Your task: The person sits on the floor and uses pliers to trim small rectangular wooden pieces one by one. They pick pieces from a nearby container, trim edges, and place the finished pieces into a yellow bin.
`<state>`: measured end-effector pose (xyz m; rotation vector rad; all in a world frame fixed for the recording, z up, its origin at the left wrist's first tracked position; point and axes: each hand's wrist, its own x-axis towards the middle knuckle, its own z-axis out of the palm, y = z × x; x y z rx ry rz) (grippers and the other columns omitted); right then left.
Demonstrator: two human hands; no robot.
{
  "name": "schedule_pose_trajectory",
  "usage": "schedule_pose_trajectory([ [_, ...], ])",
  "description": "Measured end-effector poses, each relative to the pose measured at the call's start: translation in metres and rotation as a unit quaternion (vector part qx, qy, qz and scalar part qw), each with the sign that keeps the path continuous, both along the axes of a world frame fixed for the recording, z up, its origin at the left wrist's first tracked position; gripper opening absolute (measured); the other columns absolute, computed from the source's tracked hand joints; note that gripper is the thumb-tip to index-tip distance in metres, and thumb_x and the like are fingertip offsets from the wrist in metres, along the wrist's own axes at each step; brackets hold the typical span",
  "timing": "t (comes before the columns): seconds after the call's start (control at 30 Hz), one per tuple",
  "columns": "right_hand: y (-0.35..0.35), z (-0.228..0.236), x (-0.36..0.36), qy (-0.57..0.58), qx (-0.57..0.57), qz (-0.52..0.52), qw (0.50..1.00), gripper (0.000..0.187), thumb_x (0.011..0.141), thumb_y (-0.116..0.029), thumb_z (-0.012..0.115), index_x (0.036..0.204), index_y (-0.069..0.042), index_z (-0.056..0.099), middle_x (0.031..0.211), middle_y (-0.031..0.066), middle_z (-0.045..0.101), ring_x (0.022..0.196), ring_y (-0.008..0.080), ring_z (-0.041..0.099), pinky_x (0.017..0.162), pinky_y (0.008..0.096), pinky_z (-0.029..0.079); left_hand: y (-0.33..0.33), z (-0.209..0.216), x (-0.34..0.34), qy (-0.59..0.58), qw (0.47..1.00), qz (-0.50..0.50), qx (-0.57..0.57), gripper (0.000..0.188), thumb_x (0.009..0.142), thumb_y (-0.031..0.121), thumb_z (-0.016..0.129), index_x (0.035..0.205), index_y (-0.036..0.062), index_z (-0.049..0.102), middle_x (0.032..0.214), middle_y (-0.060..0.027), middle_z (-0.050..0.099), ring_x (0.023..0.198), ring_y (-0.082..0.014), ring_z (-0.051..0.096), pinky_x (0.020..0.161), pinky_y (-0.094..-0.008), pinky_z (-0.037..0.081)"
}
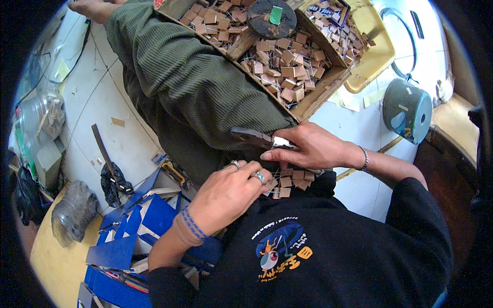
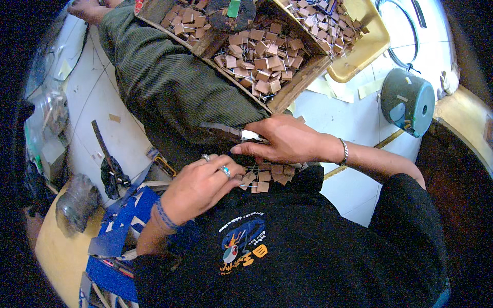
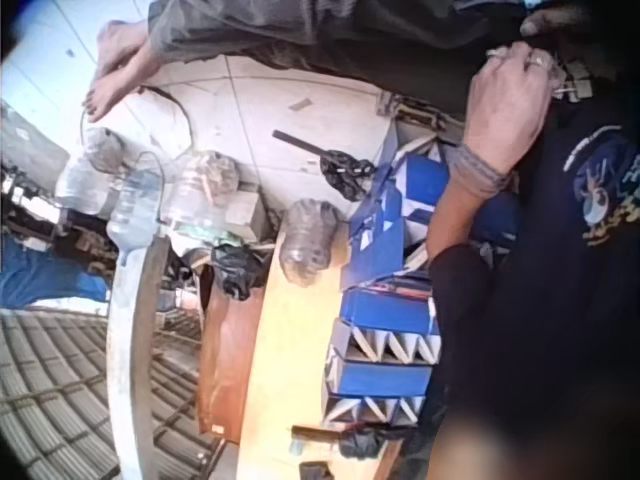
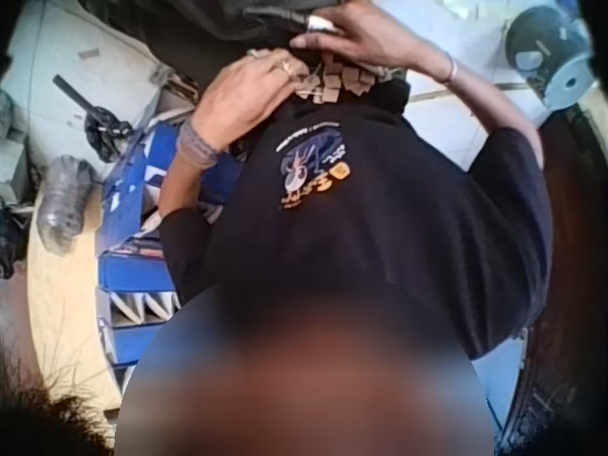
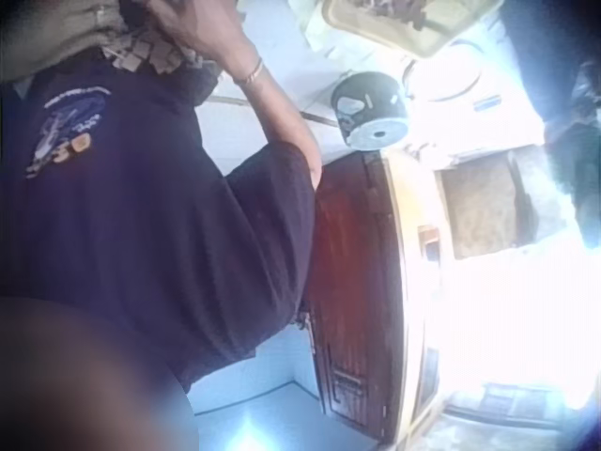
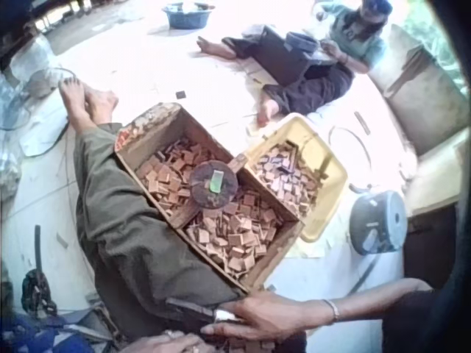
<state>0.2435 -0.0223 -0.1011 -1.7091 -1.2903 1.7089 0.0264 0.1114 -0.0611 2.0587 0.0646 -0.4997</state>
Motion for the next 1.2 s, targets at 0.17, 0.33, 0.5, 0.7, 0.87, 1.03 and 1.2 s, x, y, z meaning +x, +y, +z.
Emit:
schedule_pose_trajectory([
  [0.17,0.005,0.015,0.008,-0.094,0.078,0.073,0.99,0.033,0.102,-0.036,0.069,0.096,-0.004,0.064,0.071,0.0121,0.071,0.069,0.0357,0.071,0.061,0.045,0.051,-0.028,-0.012,-0.002,-0.002,0.997,-0.03,0.074,0.02,0.09,0.014,0.063,0.109,0.0067,0.064,0.104,-0.0128,0.066,0.097,-0.0315,0.071,0.084,-0.0456,0.058],
  [0.33,0.016,0.025,0.011,-0.029,0.041,-0.023,0.998,0.027,0.105,-0.031,0.066,0.107,-0.004,0.063,0.076,0.0107,0.073,0.074,0.0317,0.074,0.065,0.0415,0.052,-0.022,-0.02,-0.006,-0.056,0.996,-0.005,0.069,0.02,0.09,0.014,0.061,0.108,0.0136,0.07,0.098,-0.0084,0.066,0.094,-0.0289,0.072,0.08,-0.0434,0.058],
  [0.5,0.034,0.026,0.018,0.031,0.064,-0.109,0.991,0.031,0.105,-0.027,0.066,0.122,-0.001,0.063,0.084,0.0076,0.072,0.084,0.0145,0.07,0.076,0.0329,0.053,0.002,-0.017,0.003,-0.061,0.997,0.019,-0.037,0.019,0.092,0.013,0.065,0.109,0.0119,0.074,0.094,-0.0102,0.066,0.089,-0.0305,0.07,0.077,-0.0427,0.057],
  [0.7,0.058,0.037,0.027,0.072,0.114,-0.224,0.965,0.03,0.105,-0.019,0.067,0.129,-0.001,0.061,0.1,0.0026,0.068,0.091,0.0119,0.066,0.085,0.0303,0.053,0.07,0.008,0.023,-0.135,0.956,0.238,-0.108,0.029,0.092,0.004,0.076,0.12,0.0063,0.07,0.091,-0.0089,0.062,0.082,-0.0229,0.066,0.074,-0.0345,0.052],
  [0.87,0.065,0.047,0.045,0.065,0.162,-0.315,0.933,0.032,0.109,-0.025,0.059,0.131,-0.002,0.057,0.09,0.0039,0.069,0.086,0.011,0.066,0.076,0.0264,0.051,0.095,0.002,0.069,-0.187,0.819,0.425,-0.338,0.057,0.093,0.005,0.079,0.139,0.0001,0.046,0.099,-0.0032,0.065,0.092,-0.0125,0.064,0.084,-0.0255,0.054],
  [1.03,0.075,0.061,0.065,-0.105,0.249,-0.327,0.906,0.034,0.104,-0.017,0.067,0.135,-0.004,0.061,0.094,0.0042,0.071,0.086,0.0116,0.066,0.079,0.0288,0.052,0.119,-0.019,0.133,-0.29,0.774,0.364,-0.429,0.074,0.095,0.004,0.078,0.154,0.0001,0.033,0.094,-0.0042,0.064,0.087,-0.0141,0.069,0.083,-0.0255,0.057],
  [1.2,0.103,0.062,0.082,-0.333,0.328,-0.293,0.834,0.034,0.097,-0.017,0.074,0.129,-0.01,0.065,0.102,0.0148,0.074,0.089,0.0313,0.073,0.08,0.0406,0.055,0.123,-0.041,0.165,-0.252,0.671,0.402,-0.57,0.068,0.104,0.009,0.066,0.163,0.0158,0.033,0.089,-0.0005,0.062,0.084,-0.0134,0.068,0.08,-0.0276,0.057],
])
